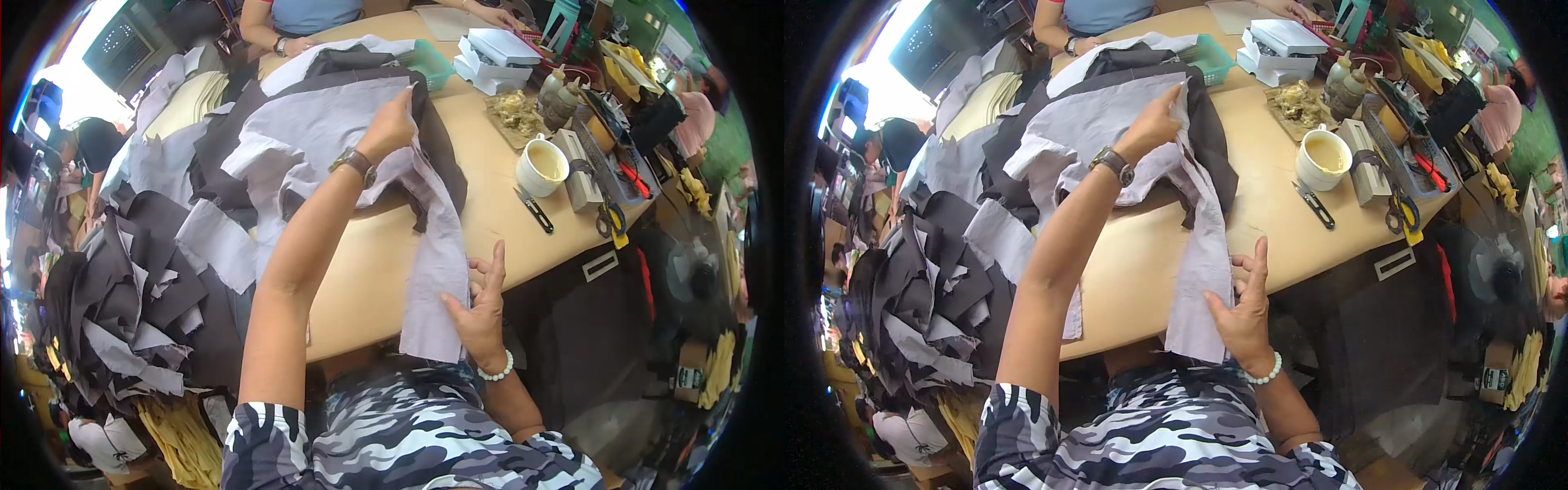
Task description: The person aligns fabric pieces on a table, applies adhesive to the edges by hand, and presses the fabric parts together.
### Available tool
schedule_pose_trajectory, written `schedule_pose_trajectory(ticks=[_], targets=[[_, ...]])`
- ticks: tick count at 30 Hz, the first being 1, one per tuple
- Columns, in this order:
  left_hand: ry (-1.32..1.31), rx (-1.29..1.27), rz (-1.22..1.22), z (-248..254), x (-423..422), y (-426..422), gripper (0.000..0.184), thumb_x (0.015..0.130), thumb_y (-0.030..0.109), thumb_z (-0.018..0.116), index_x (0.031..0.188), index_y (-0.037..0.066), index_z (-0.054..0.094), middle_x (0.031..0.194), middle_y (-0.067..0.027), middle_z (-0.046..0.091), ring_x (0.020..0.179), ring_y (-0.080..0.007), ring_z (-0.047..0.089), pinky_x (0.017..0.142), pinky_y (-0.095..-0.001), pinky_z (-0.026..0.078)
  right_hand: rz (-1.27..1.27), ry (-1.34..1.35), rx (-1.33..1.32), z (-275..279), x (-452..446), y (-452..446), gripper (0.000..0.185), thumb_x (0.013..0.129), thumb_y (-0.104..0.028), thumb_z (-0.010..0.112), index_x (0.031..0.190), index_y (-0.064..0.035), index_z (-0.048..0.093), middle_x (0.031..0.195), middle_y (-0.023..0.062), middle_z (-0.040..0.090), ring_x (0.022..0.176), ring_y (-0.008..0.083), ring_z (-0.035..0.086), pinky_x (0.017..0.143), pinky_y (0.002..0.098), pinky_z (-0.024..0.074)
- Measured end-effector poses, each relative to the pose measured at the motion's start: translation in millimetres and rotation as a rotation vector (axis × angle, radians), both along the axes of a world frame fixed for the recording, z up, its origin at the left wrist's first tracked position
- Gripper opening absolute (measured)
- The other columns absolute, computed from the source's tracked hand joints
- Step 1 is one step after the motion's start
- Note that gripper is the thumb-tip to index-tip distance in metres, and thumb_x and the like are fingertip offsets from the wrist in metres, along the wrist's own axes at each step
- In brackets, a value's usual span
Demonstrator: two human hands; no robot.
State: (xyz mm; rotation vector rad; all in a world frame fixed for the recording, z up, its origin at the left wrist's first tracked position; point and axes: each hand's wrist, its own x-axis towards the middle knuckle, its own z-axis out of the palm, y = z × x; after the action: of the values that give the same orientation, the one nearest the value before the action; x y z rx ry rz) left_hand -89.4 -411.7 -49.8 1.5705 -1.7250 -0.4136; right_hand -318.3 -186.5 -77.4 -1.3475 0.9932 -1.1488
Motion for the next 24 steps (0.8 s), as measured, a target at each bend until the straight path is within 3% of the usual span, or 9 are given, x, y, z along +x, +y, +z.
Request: schedule_pose_trajectory(ticks=[4, 8, 10, 11, 14, 17, 20, 21, 24], targets=[[0.305, 0.153, 0.082, 4.9, 7.4, 20.0, 0.066, 0.076, -0.007, 0.047, 0.14, 0.006, 0.039, 0.085, -0.0113, 0.061, 0.067, -0.015, 0.057, 0.055, -0.0294, 0.045, 0.027, 0.049, -0.078, -9.1, -3.7, 0.5, 0.1, 0.075, 0.012, 0.06, 0.15, -0.0097, -0.003, 0.108, 0.0189, 0.054, 0.099, 0.024, 0.06, 0.087, 0.0316, 0.0476], [0.454, 0.251, 0.031, 5.3, 24.2, 21.6, 0.058, 0.079, -0.004, 0.045, 0.136, 0.007, 0.047, 0.093, -0.0112, 0.063, 0.075, -0.0166, 0.061, 0.063, -0.0281, 0.05, 0.011, 0.118, -0.139, 1.3, -4.4, 2.5, 0.098, 0.076, 0.01, 0.06, 0.15, -0.0083, -0.002, 0.095, 0.0183, 0.061, 0.094, 0.0234, 0.061, 0.086, 0.0307, 0.0458], [0.552, 0.388, -0.047, 21.1, 27.4, 29.8, 0.054, 0.08, -0.001, 0.045, 0.132, 0.007, 0.052, 0.099, -0.0122, 0.064, 0.08, -0.0177, 0.063, 0.068, -0.0288, 0.053, 0.026, 0.17, -0.129, 10.9, -6.2, 2.7, 0.097, 0.076, 0.008, 0.06, 0.149, -0.0071, -0.001, 0.1, 0.02, 0.06, 0.094, 0.0247, 0.06, 0.087, 0.0324, 0.046], [0.494, 0.39, -0.067, 23.6, 27.9, 33.3, 0.045, 0.085, 0.008, 0.048, 0.13, 0.007, 0.055, 0.106, -0.0123, 0.064, 0.087, -0.0202, 0.064, 0.077, -0.0323, 0.054, 0.034, 0.197, -0.122, 13.2, -7.0, 2.2, 0.097, 0.076, 0.008, 0.061, 0.149, -0.0065, -0.001, 0.102, 0.0208, 0.059, 0.093, 0.0254, 0.06, 0.087, 0.0332, 0.046], [0.358, 0.409, -0.136, 20.3, 20.1, 28.7, 0.045, 0.088, 0.022, 0.055, 0.131, 0.007, 0.054, 0.105, -0.0098, 0.064, 0.088, -0.0207, 0.064, 0.078, -0.0356, 0.053, 0.015, 0.295, -0.239, 3.8, -7.7, -1.0, 0.094, 0.078, 0.0, 0.065, 0.149, -0.0037, 0.004, 0.112, 0.0225, 0.055, 0.095, 0.0269, 0.057, 0.087, 0.0361, 0.0458], [0.264, 0.348, -0.119, 12.4, -11.6, 23.9, 0.063, 0.084, 0.044, 0.063, 0.13, 0.003, 0.052, 0.102, -0.0128, 0.066, 0.089, -0.0236, 0.065, 0.079, -0.0369, 0.053, -0.185, 0.468, -0.393, 18.0, -21.4, -18.3, 0.086, 0.081, -0.01, 0.068, 0.148, -0.0015, 0.015, 0.12, 0.0227, 0.05, 0.096, 0.0273, 0.053, 0.088, 0.0371, 0.0446], [-0.088, 0.233, -0.057, 6.4, -44.3, 19.5, 0.084, 0.076, 0.061, 0.063, 0.13, -0.003, 0.05, 0.101, -0.0196, 0.066, 0.088, -0.0283, 0.066, 0.079, -0.0377, 0.052, -0.323, 0.475, -0.409, 26.3, -44.5, -52.8, 0.078, 0.083, -0.018, 0.068, 0.146, -0.0008, 0.024, 0.122, 0.021, 0.049, 0.094, 0.0272, 0.051, 0.089, 0.0365, 0.0435], [-0.222, 0.239, -0.015, 5.2, -56.7, 19.2, 0.089, 0.073, 0.069, 0.058, 0.12, -0.007, 0.056, 0.097, -0.0238, 0.066, 0.089, -0.0315, 0.066, 0.078, -0.0392, 0.052, -0.338, 0.506, -0.424, 30.6, -47.9, -58.8, 0.076, 0.084, -0.019, 0.067, 0.145, -0.0009, 0.025, 0.123, 0.021, 0.049, 0.095, 0.0276, 0.051, 0.089, 0.0369, 0.0435], [-0.482, 0.267, 0.067, -5.9, -81.6, 15.1, 0.079, 0.074, 0.068, 0.057, 0.102, -0.005, 0.065, 0.093, -0.0228, 0.067, 0.087, -0.0324, 0.067, 0.075, -0.0409, 0.053, -0.354, 0.568, -0.49, 38.5, -55.9, -71.9, 0.073, 0.086, -0.019, 0.065, 0.145, -0.001, 0.026, 0.125, 0.0214, 0.048, 0.099, 0.0291, 0.051, 0.09, 0.038, 0.0438]])
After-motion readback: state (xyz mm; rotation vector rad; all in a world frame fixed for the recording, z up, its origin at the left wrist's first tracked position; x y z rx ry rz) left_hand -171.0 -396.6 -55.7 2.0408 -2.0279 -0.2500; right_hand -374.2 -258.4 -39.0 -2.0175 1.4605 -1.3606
